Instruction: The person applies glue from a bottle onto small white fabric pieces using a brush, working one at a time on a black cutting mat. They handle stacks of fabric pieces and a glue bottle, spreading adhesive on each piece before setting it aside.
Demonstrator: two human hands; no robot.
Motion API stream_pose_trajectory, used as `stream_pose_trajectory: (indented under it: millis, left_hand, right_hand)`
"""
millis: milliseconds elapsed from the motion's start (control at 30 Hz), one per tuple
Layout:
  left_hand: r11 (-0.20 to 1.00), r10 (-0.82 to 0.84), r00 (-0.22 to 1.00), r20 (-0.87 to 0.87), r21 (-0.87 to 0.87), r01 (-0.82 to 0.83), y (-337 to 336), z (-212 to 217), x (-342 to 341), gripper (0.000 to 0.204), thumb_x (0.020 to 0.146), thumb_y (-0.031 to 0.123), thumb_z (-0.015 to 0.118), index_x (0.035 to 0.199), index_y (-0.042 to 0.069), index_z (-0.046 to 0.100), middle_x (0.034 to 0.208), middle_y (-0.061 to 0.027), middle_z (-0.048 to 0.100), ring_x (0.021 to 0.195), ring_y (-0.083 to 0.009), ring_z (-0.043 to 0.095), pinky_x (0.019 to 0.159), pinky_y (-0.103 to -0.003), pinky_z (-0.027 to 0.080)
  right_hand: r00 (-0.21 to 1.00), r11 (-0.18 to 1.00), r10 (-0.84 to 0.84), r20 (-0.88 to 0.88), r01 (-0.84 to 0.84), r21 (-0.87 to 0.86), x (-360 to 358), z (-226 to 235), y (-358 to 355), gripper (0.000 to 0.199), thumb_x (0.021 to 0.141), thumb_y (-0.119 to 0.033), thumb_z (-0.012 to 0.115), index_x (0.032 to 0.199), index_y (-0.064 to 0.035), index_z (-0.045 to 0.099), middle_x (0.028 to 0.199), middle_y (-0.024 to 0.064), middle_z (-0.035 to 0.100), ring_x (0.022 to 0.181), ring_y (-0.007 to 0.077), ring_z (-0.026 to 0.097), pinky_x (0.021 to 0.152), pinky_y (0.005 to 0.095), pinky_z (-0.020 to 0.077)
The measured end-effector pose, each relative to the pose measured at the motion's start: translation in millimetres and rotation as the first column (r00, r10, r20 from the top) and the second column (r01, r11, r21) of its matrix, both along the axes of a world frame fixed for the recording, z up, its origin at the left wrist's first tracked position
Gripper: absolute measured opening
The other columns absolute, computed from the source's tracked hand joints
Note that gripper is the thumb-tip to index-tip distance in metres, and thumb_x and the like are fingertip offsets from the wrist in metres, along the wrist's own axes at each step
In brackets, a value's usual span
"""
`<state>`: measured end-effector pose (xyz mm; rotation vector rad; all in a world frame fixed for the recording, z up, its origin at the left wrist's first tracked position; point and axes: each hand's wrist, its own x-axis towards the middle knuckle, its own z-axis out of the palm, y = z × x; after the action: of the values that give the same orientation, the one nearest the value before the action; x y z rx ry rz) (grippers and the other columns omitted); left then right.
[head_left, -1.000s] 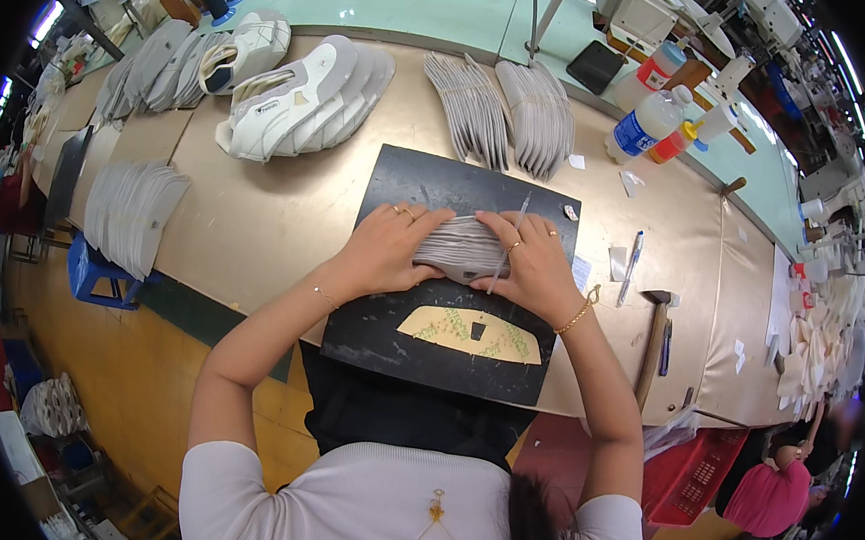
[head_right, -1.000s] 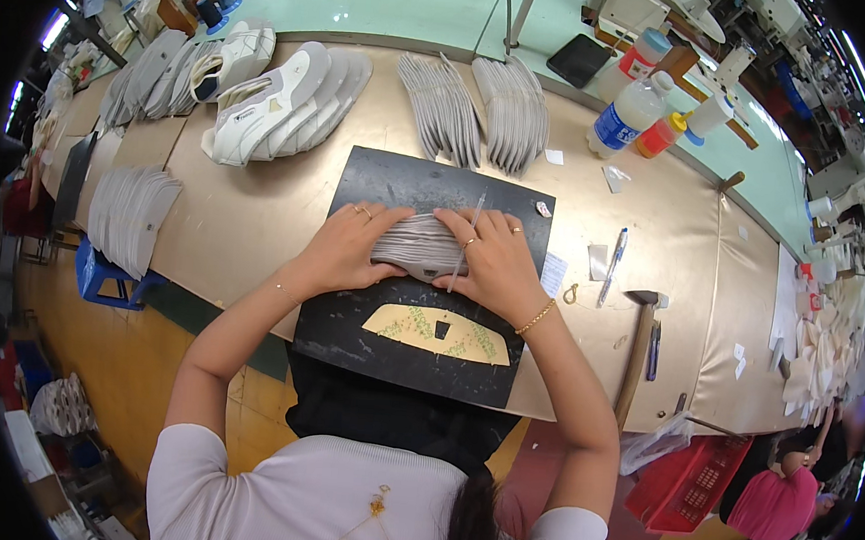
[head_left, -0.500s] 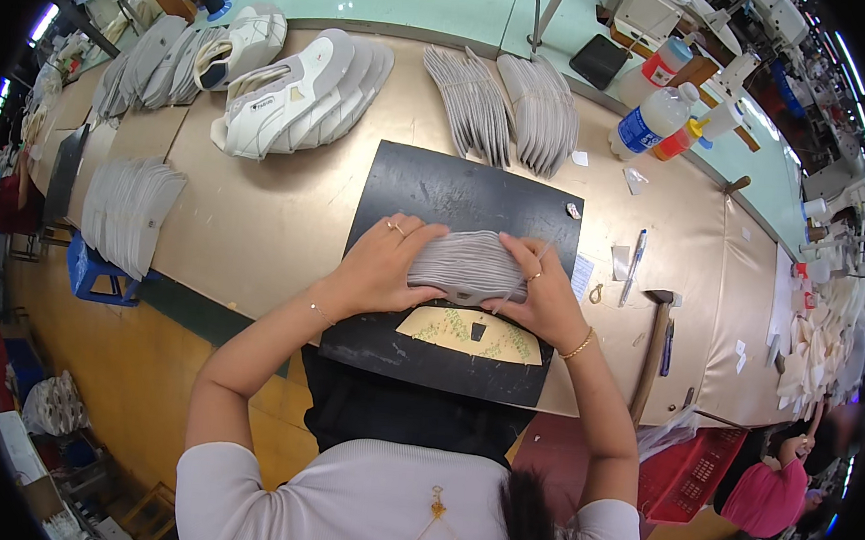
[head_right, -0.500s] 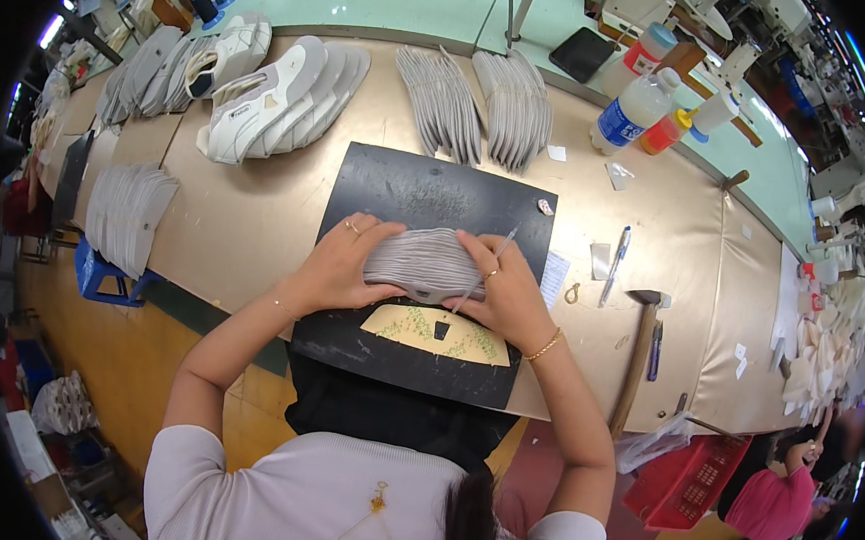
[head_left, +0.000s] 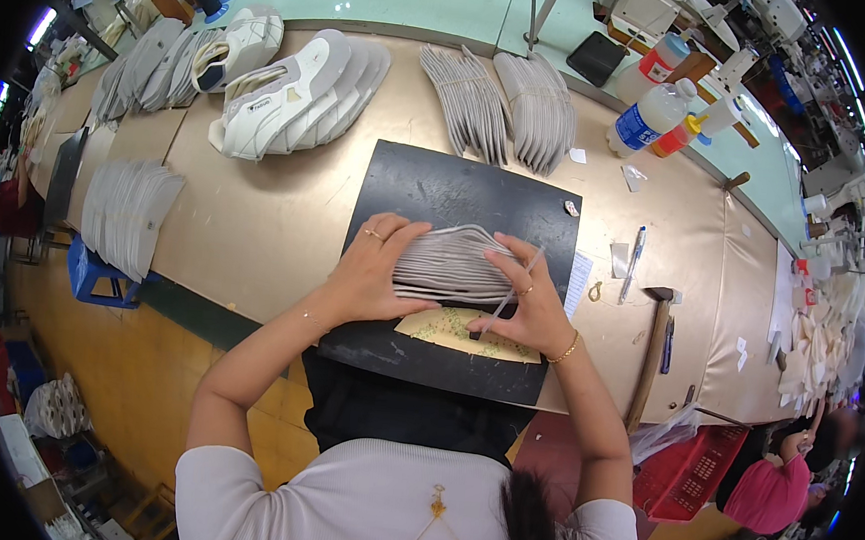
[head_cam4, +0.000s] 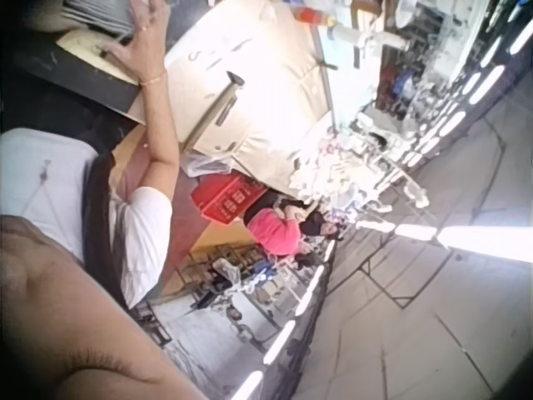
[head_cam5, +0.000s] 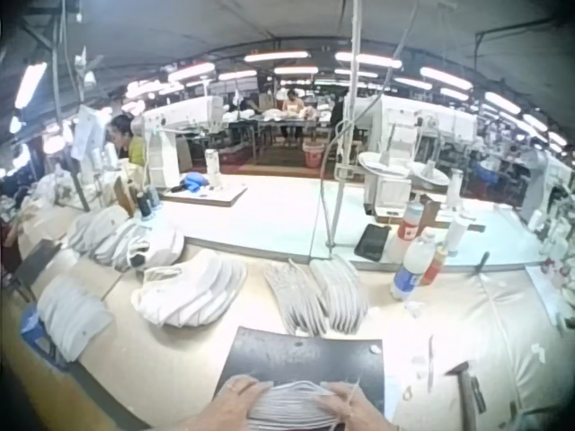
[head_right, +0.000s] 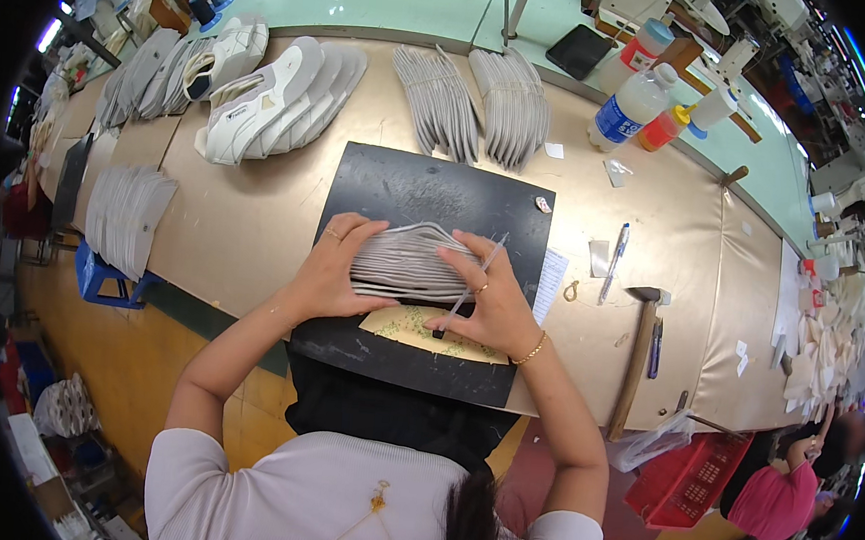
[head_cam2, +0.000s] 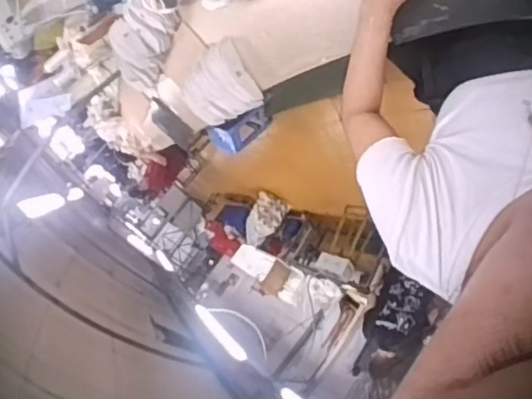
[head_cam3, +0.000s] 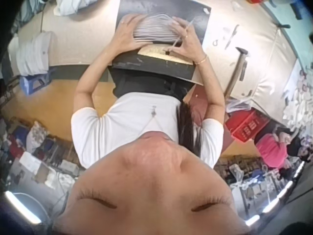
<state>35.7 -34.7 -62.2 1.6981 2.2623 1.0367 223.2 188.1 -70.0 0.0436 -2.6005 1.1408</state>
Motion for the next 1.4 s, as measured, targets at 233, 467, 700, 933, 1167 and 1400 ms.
stream_pose_trajectory:
  millis: [233,467,700,933,1167,1400]
  left_hand:
    - [0.997,-0.057,0.99,0.126,0.049,0.051,2,-3,5,0.088,0.069,0.035,0.091,0.142,0.006,0.051,0.125,-0.0166,0.053,0.119,-0.0373,0.05,0.104,-0.049,0.042]
    - [0.997,-0.074,0.983,-0.17,0.005,0.076,-8,17,5,0.082,0.069,0.036,0.088,0.139,0.006,0.056,0.12,-0.0132,0.057,0.115,-0.0331,0.053,0.101,-0.046,0.041]
    - [0.99,-0.109,0.984,-0.139,0.068,0.12,-2,-4,4,0.083,0.067,0.036,0.089,0.138,0.007,0.056,0.117,-0.0124,0.058,0.111,-0.0325,0.055,0.097,-0.046,0.042]
    - [0.995,-0.088,0.984,-0.152,0.03,0.094,1,12,10,0.088,0.071,0.042,0.088,0.14,0.001,0.051,0.119,-0.0171,0.057,0.113,-0.0354,0.055,0.1,-0.046,0.045]
    - [0.996,-0.09,0.992,-0.093,0.002,0.091,3,1,11,0.088,0.07,0.042,0.09,0.138,0.001,0.052,0.125,-0.0163,0.056,0.12,-0.038,0.053,0.105,-0.048,0.045]
    - [0.994,-0.106,0.984,-0.142,0.024,0.111,11,6,6,0.072,0.07,0.04,0.089,0.124,0.002,0.059,0.111,-0.0156,0.067,0.107,-0.0347,0.064,0.094,-0.045,0.05]
  right_hand:
    - [0.995,0.997,-0.022,-0.093,0.028,0.067,-9,0,-1,0.095,0.064,-0.048,0.092,0.145,-0.0182,0.052,0.15,0.0153,0.045,0.132,0.0391,0.045,0.113,0.0514,0.0372]
    - [0.989,0.974,-0.056,-0.134,0.084,0.211,0,15,3,0.091,0.066,-0.043,0.092,0.144,-0.0158,0.054,0.134,0.0146,0.055,0.119,0.0365,0.054,0.1,0.046,0.0443]
    - [0.995,0.977,-0.035,-0.096,0.054,0.204,3,3,0,0.091,0.067,-0.04,0.091,0.145,-0.0132,0.052,0.132,0.0165,0.057,0.12,0.0355,0.055,0.099,0.0449,0.0456]
    - [0.999,0.997,0.028,0.019,-0.03,0.07,3,3,-4,0.091,0.07,-0.04,0.09,0.147,-0.013,0.05,0.147,0.0171,0.049,0.138,0.0397,0.046,0.116,0.0512,0.0365]
    - [1.0,0.998,-0.004,-0.009,0.004,-0.067,1,6,-8,0.093,0.072,-0.042,0.089,0.15,-0.0137,0.046,0.156,0.0144,0.042,0.147,0.0391,0.035,0.123,0.0529,0.0279]
    - [0.983,0.991,-0.119,-0.143,0.127,0.045,11,5,-7,0.08,0.071,-0.035,0.091,0.139,-0.0118,0.055,0.146,0.0149,0.05,0.135,0.0372,0.048,0.114,0.0495,0.0378]
